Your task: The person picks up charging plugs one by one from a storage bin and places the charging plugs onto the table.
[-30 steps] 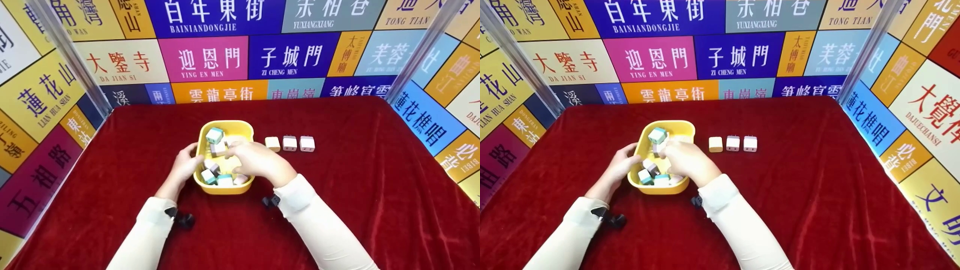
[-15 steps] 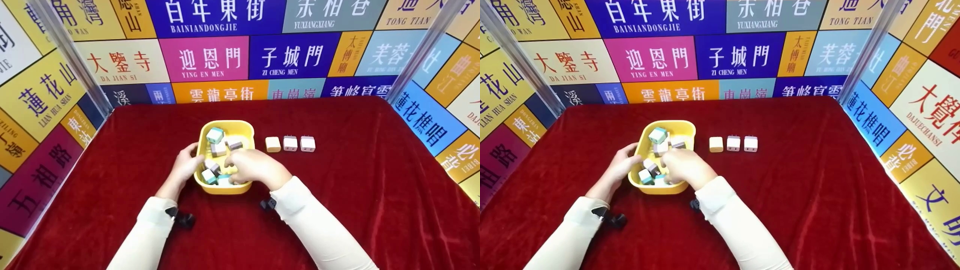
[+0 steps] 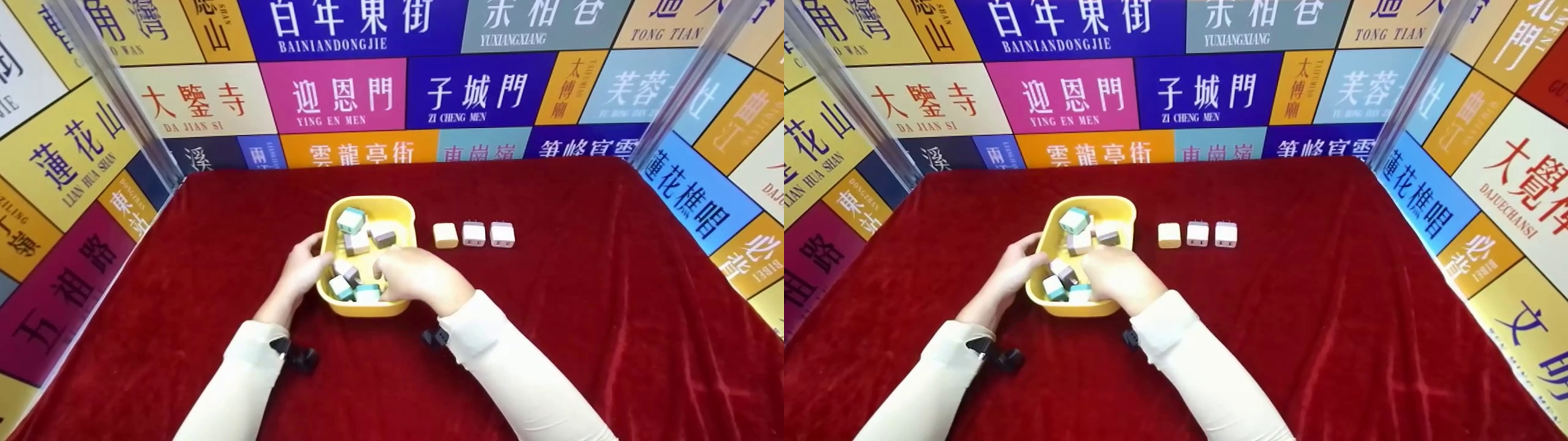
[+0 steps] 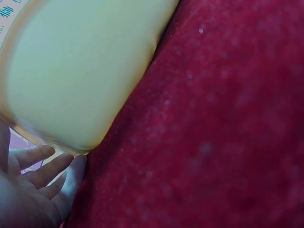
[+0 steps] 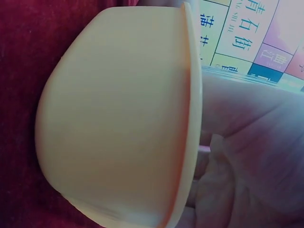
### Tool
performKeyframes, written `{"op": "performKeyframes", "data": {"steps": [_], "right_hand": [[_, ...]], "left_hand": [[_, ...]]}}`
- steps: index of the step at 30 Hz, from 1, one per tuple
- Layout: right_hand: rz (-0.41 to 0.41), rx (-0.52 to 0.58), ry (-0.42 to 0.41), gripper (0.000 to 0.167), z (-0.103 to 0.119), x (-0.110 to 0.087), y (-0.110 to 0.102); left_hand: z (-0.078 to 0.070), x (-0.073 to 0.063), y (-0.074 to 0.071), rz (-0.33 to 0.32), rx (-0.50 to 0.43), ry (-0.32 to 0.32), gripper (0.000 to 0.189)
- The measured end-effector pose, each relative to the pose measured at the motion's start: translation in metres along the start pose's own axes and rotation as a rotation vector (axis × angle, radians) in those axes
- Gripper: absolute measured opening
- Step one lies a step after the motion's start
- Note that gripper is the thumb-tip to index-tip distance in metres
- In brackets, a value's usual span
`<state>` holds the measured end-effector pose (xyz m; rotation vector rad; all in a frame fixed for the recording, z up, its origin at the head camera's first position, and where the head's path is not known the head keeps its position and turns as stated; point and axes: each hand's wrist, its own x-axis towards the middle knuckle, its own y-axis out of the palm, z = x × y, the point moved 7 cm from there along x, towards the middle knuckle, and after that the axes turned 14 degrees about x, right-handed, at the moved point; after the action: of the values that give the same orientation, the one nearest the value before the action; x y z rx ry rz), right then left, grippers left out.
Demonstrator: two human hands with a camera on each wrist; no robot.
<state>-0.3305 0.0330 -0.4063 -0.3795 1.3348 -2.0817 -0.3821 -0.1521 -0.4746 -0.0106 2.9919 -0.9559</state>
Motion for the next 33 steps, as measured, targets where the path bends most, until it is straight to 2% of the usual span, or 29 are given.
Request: {"op": "performKeyframes", "data": {"steps": [4, 8, 16, 23, 25, 28, 31, 33], "right_hand": [[-0.076, -0.104, 0.013, 0.028, 0.003, -0.001, -0.004], [-0.108, -0.169, 0.005, 0.038, 0.005, -0.001, -0.005], [-0.122, -0.195, -0.016, 0.033, 0.008, -0.002, -0.004], [-0.149, -0.285, 0.039, 0.032, 0.007, -0.004, -0.009], [-0.145, -0.295, 0.017, 0.031, 0.008, -0.004, -0.008], [-0.146, -0.301, -0.059, 0.029, 0.013, -0.003, -0.007], [-0.135, -0.244, -0.127, 0.023, 0.017, -0.002, -0.005], [-0.118, -0.202, -0.144, 0.017, 0.017, -0.001, -0.003]], "left_hand": [[0.000, 0.000, -0.001, -0.007, 0.010, 0.007, 0.059], [-0.001, 0.001, 0.000, -0.010, 0.020, 0.007, 0.059], [0.000, 0.000, 0.000, -0.001, 0.006, -0.005, 0.061], [-0.001, 0.000, 0.000, -0.008, 0.007, 0.004, 0.060], [0.000, 0.000, 0.000, -0.005, 0.007, 0.001, 0.060], [0.000, 0.000, 0.000, -0.003, 0.003, -0.003, 0.060], [0.000, 0.000, 0.000, -0.004, -0.001, 0.000, 0.060], [0.000, 0.000, 0.000, -0.004, 0.000, 0.003, 0.059]]}}
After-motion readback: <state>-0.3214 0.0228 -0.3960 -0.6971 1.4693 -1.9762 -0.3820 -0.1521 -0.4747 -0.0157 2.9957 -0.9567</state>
